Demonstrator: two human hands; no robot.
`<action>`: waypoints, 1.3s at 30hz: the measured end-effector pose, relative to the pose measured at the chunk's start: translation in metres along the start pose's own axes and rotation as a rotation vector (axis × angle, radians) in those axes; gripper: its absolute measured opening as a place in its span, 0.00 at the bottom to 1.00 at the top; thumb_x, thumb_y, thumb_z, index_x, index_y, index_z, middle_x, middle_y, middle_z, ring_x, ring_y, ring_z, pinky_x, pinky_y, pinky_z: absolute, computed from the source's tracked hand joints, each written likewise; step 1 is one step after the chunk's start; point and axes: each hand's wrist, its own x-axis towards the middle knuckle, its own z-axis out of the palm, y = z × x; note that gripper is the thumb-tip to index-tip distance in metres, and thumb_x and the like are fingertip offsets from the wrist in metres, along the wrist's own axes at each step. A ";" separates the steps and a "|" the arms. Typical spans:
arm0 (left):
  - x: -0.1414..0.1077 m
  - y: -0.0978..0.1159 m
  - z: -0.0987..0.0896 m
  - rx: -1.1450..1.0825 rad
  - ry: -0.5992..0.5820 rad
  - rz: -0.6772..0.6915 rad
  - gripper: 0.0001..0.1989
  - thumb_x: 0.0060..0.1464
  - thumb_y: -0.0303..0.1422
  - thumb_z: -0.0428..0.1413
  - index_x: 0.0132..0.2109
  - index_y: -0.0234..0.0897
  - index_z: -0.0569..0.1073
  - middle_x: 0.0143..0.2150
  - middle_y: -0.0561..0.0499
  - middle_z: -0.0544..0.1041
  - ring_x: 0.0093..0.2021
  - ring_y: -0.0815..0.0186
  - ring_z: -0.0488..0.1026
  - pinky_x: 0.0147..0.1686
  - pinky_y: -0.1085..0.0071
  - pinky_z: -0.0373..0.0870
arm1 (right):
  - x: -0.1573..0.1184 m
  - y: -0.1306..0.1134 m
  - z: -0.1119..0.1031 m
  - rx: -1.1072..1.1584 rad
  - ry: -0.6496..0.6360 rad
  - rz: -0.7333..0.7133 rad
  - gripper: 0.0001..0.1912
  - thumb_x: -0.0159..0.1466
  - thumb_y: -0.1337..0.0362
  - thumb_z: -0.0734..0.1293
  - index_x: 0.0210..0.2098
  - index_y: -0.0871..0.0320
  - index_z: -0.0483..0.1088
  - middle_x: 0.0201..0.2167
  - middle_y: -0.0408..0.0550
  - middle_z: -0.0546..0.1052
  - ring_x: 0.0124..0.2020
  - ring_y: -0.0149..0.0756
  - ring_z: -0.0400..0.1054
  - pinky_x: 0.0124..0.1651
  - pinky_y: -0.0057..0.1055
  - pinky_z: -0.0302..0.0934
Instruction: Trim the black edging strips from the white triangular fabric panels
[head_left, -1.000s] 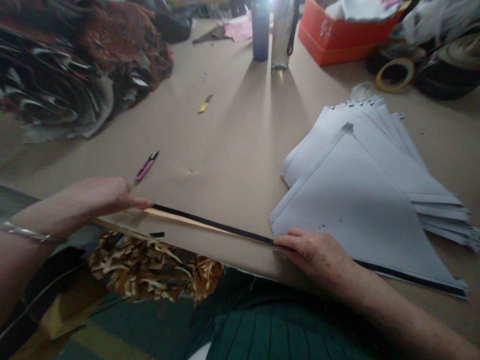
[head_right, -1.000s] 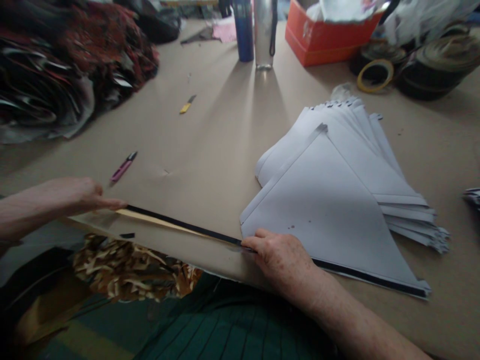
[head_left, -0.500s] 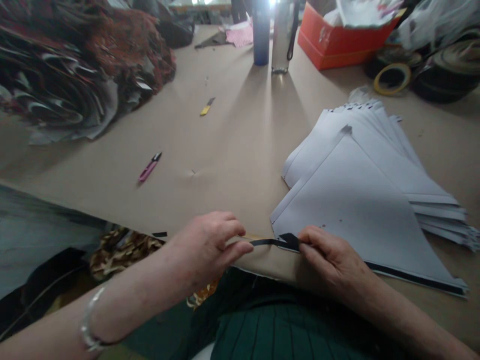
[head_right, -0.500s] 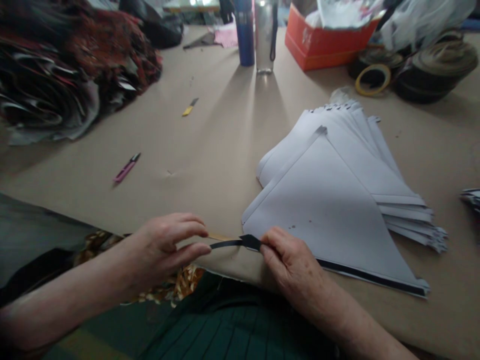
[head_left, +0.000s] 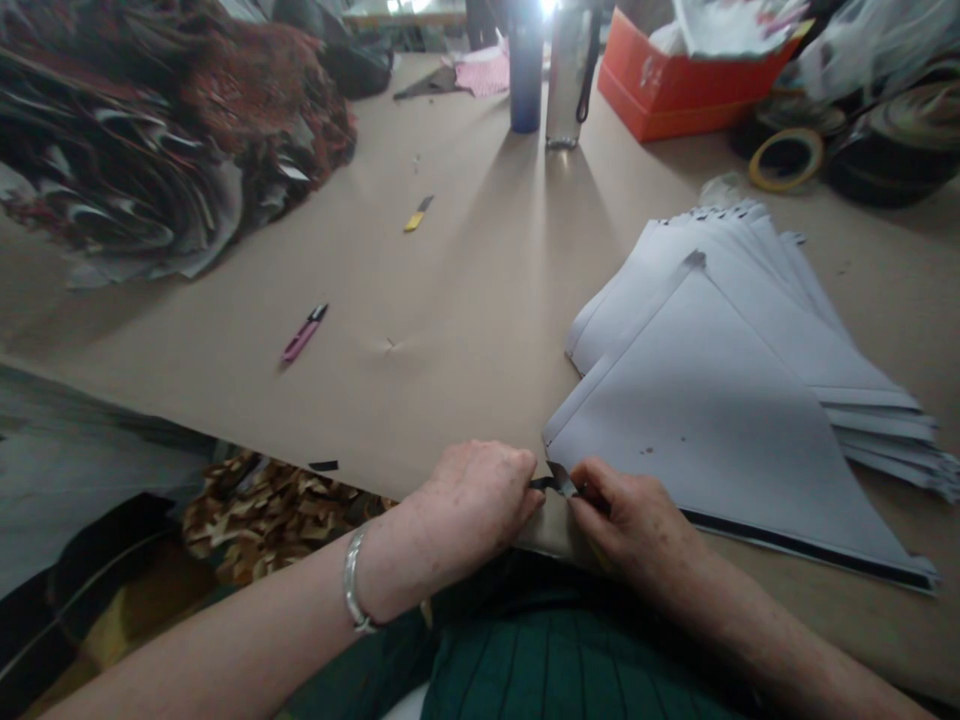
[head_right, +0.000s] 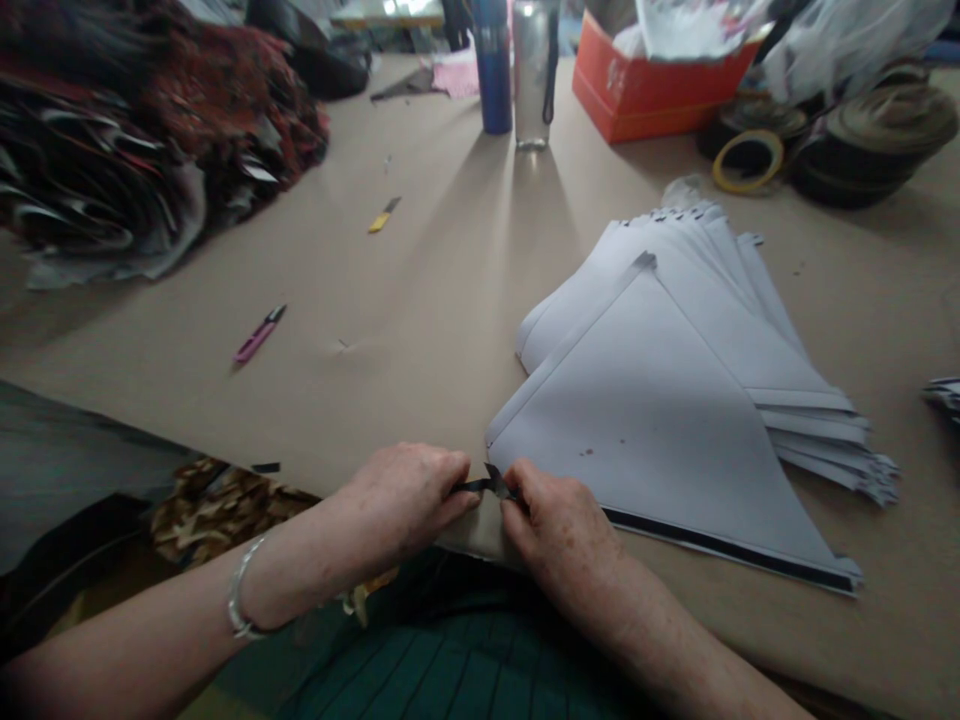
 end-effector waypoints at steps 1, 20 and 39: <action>0.001 0.000 0.000 -0.008 -0.003 0.006 0.12 0.54 0.40 0.52 0.31 0.38 0.76 0.28 0.43 0.79 0.30 0.52 0.77 0.26 0.65 0.69 | 0.000 -0.001 0.000 -0.011 -0.006 0.006 0.06 0.60 0.67 0.59 0.33 0.57 0.67 0.23 0.44 0.73 0.25 0.34 0.66 0.30 0.28 0.51; 0.011 0.000 0.000 -0.193 -0.016 0.087 0.12 0.54 0.33 0.50 0.29 0.36 0.77 0.25 0.47 0.77 0.27 0.63 0.73 0.22 0.72 0.57 | 0.002 -0.004 0.004 -0.196 -0.001 -0.007 0.04 0.60 0.68 0.58 0.31 0.56 0.63 0.20 0.43 0.70 0.21 0.31 0.60 0.25 0.30 0.38; 0.004 0.007 0.006 -0.233 0.066 0.214 0.12 0.60 0.35 0.49 0.34 0.40 0.76 0.31 0.52 0.78 0.31 0.68 0.72 0.30 0.76 0.62 | -0.001 0.015 -0.018 1.319 -0.044 0.288 0.10 0.59 0.59 0.66 0.31 0.57 0.60 0.31 0.44 0.76 0.30 0.32 0.71 0.36 0.30 0.65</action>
